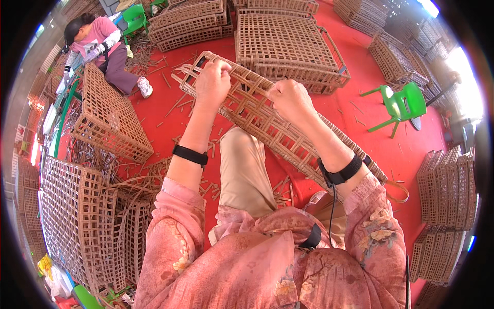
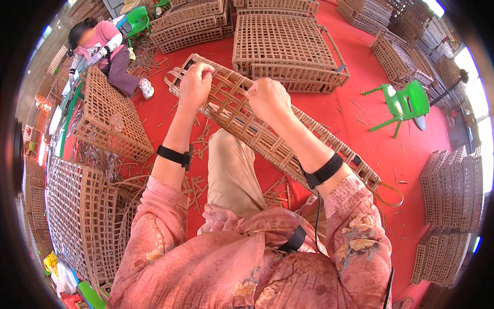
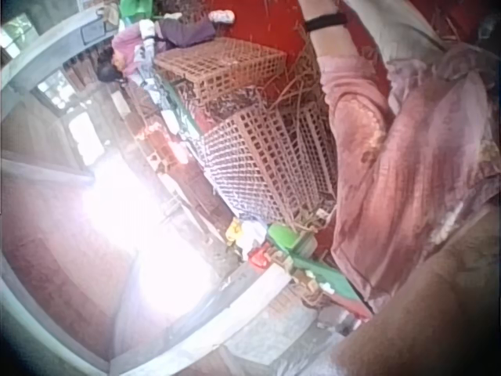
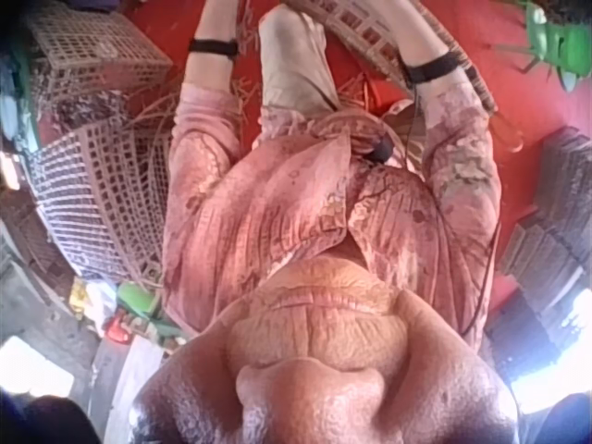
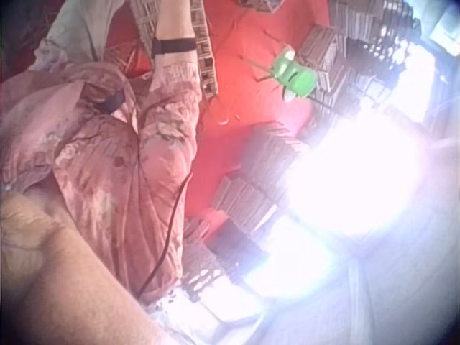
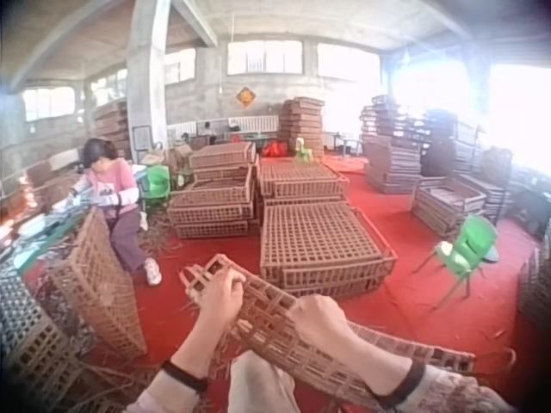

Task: Weaving bamboo or wicker strips into a furniture frame.

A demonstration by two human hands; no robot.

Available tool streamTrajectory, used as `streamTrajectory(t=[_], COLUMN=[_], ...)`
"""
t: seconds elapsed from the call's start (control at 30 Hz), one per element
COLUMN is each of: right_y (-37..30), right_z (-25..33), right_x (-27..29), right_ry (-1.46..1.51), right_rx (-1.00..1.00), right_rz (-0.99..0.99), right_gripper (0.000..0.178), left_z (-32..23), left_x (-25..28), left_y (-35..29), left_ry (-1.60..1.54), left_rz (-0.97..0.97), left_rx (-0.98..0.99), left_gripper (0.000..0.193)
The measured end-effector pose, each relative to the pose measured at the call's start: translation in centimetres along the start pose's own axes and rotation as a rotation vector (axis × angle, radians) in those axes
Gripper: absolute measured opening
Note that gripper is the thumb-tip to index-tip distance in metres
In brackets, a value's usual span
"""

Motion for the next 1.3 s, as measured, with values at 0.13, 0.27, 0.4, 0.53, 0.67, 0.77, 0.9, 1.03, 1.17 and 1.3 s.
streamTrajectory(t=[0.13, 0.27, 0.4, 0.53, 0.67, 0.77, 0.9, 1.03, 1.17, 1.3], right_y=[0.8, 1.2, 1.2, 1.0, 1.1, 0.5, 0.4, 0.8, 1.7, 2.8], right_z=[0.7, 1.3, 1.4, 1.8, 1.5, 2.2, 1.4, 1.7, 2.6, 2.6], right_x=[-0.7, -0.9, -0.8, -0.1, -0.3, -0.4, -0.9, -1.0, -1.3, -1.9], right_ry=[-0.092, -0.190, -0.227, -0.208, -0.202, -0.083, -0.076, -0.081, -0.061, -0.081], right_rx=[0.010, 0.010, 0.021, 0.019, -0.006, 0.049, 0.004, 0.098, 0.137, 0.135], right_rz=[0.004, -0.038, -0.069, -0.049, -0.056, 0.039, 0.058, -0.088, -0.109, -0.107], right_gripper=[0.025, 0.028, 0.027, 0.026, 0.026, 0.024, 0.021, 0.015, 0.015, 0.014], left_z=[-0.4, -1.3, -0.1, 3.3, 6.4, 8.7, 6.9, 5.0, 4.1, 3.0], left_x=[0.4, -1.5, -1.8, -1.2, -1.5, 1.0, 1.3, 0.7, 0.8, 0.8], left_y=[0.8, 1.2, 2.6, 4.3, 3.6, 3.0, 2.9, 2.8, 3.0, 2.9], left_ry=[0.029, 0.336, 0.351, -0.119, -0.473, -0.285, -0.373, -0.227, -0.072, -0.006], left_rz=[0.062, 0.264, 0.264, 0.255, 0.222, 0.044, 0.016, 0.065, 0.098, 0.103], left_rx=[-0.005, 0.030, 0.037, 0.186, 0.404, 0.400, 0.259, 0.084, 0.123, 0.189], left_gripper=[0.020, 0.025, 0.023, 0.024, 0.023, 0.023, 0.020, 0.019, 0.028, 0.026])
Point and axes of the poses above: each hand's wrist, its own y-axis towards the middle knuckle, its own x-axis out of the back of the hand, z = x × y, the point moved 8 cm from there along y, towards the middle knuckle, and after that the axes turned 7 degrees about -y, right-handed, at the moved point
